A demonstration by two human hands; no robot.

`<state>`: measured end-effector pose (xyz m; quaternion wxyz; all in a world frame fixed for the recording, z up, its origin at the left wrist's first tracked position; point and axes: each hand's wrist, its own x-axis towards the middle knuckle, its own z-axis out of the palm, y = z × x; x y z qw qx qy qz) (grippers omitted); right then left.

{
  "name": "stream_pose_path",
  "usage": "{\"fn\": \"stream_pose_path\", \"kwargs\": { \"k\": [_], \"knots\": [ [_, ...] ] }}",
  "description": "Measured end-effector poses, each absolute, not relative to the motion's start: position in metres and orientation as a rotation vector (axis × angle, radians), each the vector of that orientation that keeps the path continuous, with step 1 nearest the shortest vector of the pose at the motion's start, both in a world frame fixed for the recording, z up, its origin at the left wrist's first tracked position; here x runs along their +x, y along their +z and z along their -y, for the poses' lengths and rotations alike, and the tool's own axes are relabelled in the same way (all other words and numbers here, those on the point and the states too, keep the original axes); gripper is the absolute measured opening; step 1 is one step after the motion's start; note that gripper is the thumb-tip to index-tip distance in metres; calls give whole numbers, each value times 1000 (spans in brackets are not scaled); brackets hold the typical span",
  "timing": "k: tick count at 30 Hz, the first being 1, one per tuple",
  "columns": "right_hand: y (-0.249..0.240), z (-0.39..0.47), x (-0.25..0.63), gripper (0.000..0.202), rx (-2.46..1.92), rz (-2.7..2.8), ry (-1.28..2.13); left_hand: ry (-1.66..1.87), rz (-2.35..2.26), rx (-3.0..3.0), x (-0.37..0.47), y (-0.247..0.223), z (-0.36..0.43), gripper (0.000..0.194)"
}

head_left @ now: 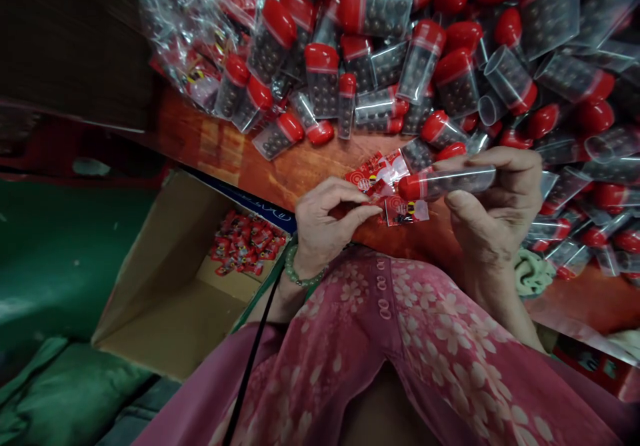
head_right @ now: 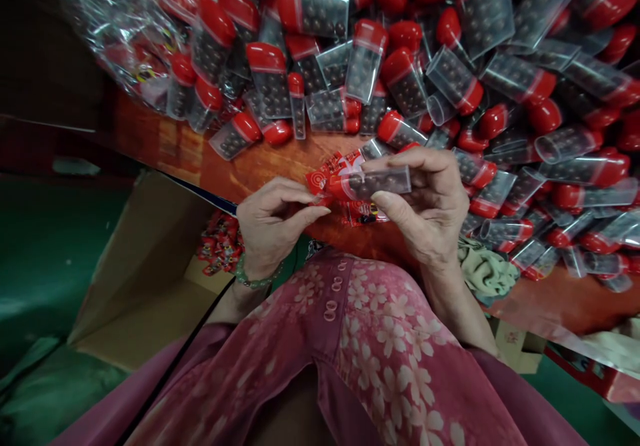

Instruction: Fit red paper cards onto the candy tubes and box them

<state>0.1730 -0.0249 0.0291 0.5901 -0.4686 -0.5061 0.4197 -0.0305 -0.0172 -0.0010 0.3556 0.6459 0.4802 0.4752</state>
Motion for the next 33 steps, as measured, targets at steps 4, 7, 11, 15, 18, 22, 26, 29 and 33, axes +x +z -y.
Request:
{"fn": "stream_pose_path", "kwargs": {
  "k": [4, 7, 11, 15, 18, 22, 26, 29, 33],
  "knots": [
    [22, 29, 175, 33, -1078, 1249, 1021, 1174, -1256, 1679, -33, 2, 19, 20],
    [27, 33, 181, 31, -1236, 1360, 1050, 1141, -1271, 1754, -35, 3, 20, 20],
    [42, 33, 193, 26, -1390, 1542, 1085, 1134, -1232, 1865, -36, 3, 19, 14],
    [41, 26, 201, 39, -1316, 1404, 1182, 1083, -1216, 1874, -38, -2, 17, 7],
    [29, 23, 203, 42, -1240, 1275, 1158, 975, -1293, 1947, -40, -10, 19, 13],
    [18, 22, 206, 37, -1282, 1236, 1123, 833, -1459, 2184, -42, -20, 24, 26],
    [17, 23, 207, 37, -1274, 1217, 1159, 859, -1537, 2269, -42, -23, 30, 19],
    [17, 21, 205, 36, -1251, 1230, 1151, 998, -1489, 2139, -42, -17, 30, 8],
    [18, 18, 196, 34, -1185, 1184, 1152, 1107, -1408, 1829, -44, -8, 27, 7]
  ]
}}
